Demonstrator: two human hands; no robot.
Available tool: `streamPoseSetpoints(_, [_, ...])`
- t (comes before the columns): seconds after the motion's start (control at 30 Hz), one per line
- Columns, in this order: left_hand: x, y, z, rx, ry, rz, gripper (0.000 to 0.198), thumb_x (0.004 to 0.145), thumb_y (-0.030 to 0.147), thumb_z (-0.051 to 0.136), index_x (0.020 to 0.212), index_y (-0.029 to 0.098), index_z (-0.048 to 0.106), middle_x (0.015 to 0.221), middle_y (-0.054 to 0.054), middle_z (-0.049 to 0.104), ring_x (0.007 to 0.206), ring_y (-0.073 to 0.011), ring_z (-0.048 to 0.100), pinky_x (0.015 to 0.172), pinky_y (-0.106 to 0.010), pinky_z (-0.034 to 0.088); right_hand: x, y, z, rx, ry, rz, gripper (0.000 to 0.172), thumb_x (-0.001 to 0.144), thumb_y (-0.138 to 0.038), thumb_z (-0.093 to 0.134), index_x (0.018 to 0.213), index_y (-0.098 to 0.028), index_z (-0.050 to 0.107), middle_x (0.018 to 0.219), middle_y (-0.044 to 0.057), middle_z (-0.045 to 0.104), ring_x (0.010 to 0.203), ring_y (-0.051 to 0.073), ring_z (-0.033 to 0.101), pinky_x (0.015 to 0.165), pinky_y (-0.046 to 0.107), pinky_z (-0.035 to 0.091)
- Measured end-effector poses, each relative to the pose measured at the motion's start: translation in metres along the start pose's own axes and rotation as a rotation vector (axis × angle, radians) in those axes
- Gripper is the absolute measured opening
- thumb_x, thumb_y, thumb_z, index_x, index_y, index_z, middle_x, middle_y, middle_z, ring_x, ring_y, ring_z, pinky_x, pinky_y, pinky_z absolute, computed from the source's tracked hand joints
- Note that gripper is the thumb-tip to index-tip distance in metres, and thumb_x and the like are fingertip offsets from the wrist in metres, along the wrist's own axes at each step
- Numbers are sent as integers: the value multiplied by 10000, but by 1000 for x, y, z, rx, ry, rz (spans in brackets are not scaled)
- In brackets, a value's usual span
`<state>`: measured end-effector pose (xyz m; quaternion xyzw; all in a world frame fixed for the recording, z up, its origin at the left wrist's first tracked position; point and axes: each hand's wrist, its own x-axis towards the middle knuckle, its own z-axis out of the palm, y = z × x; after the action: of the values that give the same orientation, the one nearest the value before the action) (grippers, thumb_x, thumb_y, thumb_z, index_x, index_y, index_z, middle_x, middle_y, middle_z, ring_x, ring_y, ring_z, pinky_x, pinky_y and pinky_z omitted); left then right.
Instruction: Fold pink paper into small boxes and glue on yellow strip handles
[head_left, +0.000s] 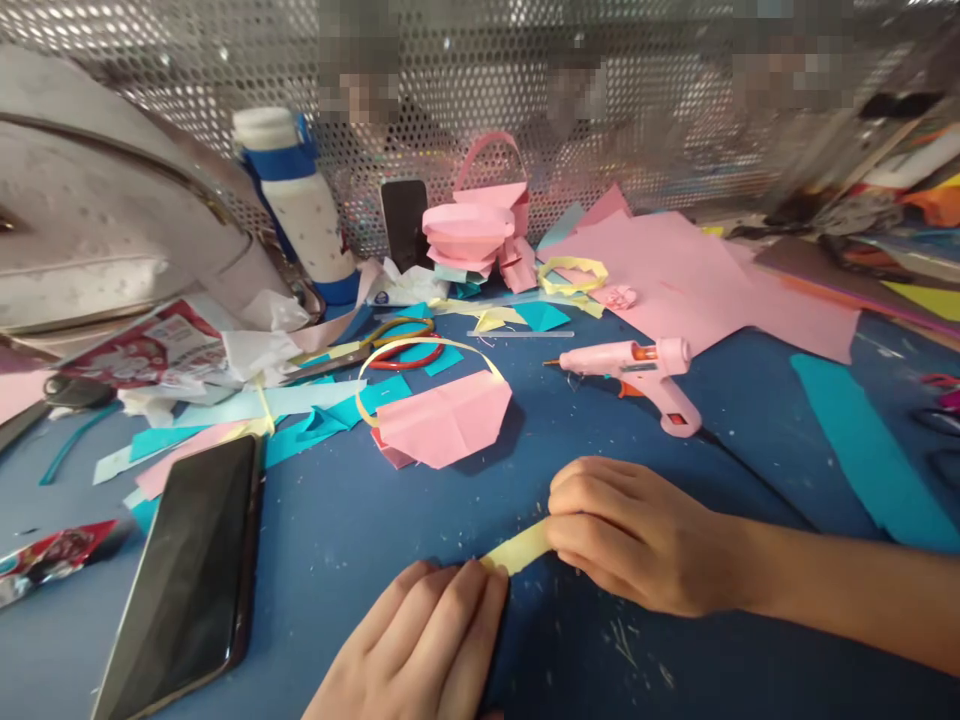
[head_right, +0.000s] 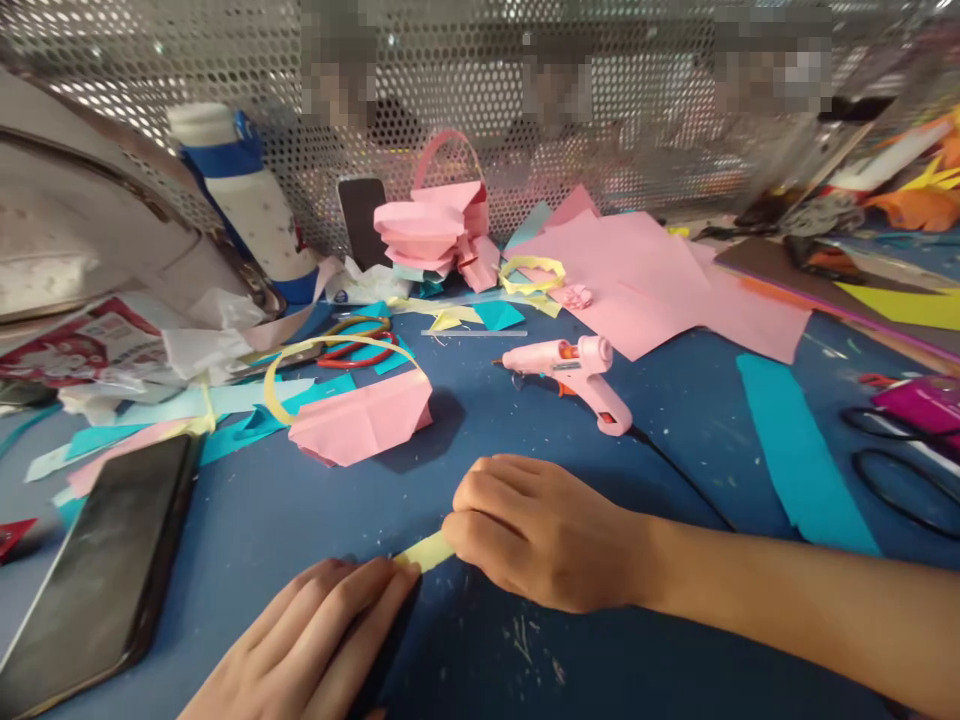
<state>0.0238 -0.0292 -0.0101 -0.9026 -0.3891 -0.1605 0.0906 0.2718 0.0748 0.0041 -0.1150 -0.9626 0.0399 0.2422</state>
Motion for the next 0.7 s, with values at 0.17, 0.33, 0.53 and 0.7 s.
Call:
streamPoseSetpoints(0.17, [1, -2, -2, -12, -1, 51, 433, 996, 334, 349, 1280, 88, 564, 1161, -86, 631, 973, -204, 579, 897, -316, 471, 9, -7, -4, 81, -23, -136, 158, 943, -121, 416, 888, -142, 563, 900, 87, 624, 827, 188, 534, 822, 361, 476])
streamPoseSetpoints(0.33, [4, -2, -6, -29, 58, 54, 434, 974, 332, 373, 1224, 63, 605, 1101, -107, 653, 917, -208, 581, 835, -316, 507, 23, -13, 6, 250, 10, -116, 165, 974, -129, 347, 884, -164, 482, 818, 66, 567, 776, 171, 538, 719, 301, 497])
streamPoseSetpoints(0.53, [3, -2, -3, -22, 38, 50, 434, 980, 344, 376, 1256, 81, 583, 1128, -99, 640, 945, -201, 571, 859, -318, 497, 24, -11, 10, 257, -35, -46, 175, 990, -128, 301, 920, -166, 457, 838, 68, 565, 796, 172, 533, 714, 301, 492])
streamPoseSetpoints(0.7, [4, -2, -4, -31, 60, 39, 408, 977, 322, 385, 1236, 84, 591, 1115, -88, 632, 943, -198, 570, 872, -308, 469, 25, -10, 9, 315, -56, -41, 188, 999, -144, 289, 912, -168, 453, 840, 67, 557, 770, 164, 517, 706, 293, 478])
